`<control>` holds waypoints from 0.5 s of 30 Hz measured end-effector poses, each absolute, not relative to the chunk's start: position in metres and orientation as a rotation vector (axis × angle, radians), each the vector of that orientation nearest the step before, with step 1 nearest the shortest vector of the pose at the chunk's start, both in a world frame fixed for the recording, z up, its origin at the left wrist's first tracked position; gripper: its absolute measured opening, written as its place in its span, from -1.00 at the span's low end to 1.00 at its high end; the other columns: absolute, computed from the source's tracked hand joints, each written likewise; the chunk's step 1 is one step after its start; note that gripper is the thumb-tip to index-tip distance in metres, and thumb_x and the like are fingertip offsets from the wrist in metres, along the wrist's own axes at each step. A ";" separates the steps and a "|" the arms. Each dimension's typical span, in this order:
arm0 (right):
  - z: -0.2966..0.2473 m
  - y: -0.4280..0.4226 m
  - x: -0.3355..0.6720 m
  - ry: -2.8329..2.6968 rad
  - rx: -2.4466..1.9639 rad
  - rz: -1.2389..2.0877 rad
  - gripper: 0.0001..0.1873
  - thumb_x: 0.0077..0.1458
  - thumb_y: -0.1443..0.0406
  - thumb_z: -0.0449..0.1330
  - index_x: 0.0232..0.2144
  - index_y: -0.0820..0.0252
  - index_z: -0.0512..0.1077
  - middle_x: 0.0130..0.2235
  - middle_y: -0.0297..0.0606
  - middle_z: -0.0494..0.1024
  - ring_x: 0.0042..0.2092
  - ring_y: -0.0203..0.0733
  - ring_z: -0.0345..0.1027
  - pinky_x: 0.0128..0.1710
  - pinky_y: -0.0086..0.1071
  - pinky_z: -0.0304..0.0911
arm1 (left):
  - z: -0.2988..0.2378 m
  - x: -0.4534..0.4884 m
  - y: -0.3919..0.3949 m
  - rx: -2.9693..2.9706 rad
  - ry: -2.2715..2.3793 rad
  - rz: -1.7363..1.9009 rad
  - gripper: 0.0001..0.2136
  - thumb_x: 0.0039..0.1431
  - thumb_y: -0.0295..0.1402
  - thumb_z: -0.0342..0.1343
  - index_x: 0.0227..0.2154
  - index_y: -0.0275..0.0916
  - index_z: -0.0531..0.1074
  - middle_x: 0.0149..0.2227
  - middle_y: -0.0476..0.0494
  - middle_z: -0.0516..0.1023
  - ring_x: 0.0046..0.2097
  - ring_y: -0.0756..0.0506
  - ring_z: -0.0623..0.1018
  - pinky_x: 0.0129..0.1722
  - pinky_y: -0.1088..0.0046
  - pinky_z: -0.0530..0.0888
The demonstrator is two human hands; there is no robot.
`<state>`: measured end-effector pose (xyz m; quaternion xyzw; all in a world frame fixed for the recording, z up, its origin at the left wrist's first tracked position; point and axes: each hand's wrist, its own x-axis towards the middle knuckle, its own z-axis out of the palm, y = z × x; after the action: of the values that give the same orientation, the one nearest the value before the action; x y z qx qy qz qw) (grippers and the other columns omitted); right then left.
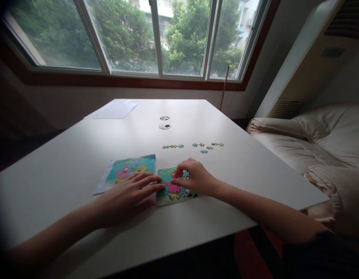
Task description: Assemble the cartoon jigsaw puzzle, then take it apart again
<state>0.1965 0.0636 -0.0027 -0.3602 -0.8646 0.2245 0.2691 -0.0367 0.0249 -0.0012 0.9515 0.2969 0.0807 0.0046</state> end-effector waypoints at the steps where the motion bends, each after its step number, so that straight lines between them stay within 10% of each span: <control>1: 0.000 0.066 0.199 -2.320 -0.982 0.561 -0.83 -0.05 0.20 0.24 -0.53 0.17 0.40 -0.49 -0.35 0.47 -0.38 -0.28 0.28 -0.31 -0.40 0.15 | -0.001 -0.036 0.024 2.974 0.931 0.245 -0.69 0.24 -0.28 -0.08 0.03 -0.15 0.21 -0.02 -0.19 0.36 -0.01 -0.22 0.34 -0.05 0.13 0.32; 15: 0.009 0.104 0.238 -2.654 -0.922 0.308 -0.88 0.04 0.28 0.13 -0.39 0.16 0.46 -0.37 -0.27 0.51 -0.36 -0.28 0.32 -0.30 -0.40 0.16 | -0.003 -0.032 0.018 2.974 0.919 0.231 -0.62 0.23 -0.26 -0.09 0.11 -0.06 0.14 0.05 -0.19 0.30 0.02 -0.27 0.31 -0.04 0.07 0.29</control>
<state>0.2376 0.1035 0.0090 -0.3222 -0.9274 0.1075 0.1568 -0.0322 0.0180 -0.0028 0.9528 0.2944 0.0739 0.0103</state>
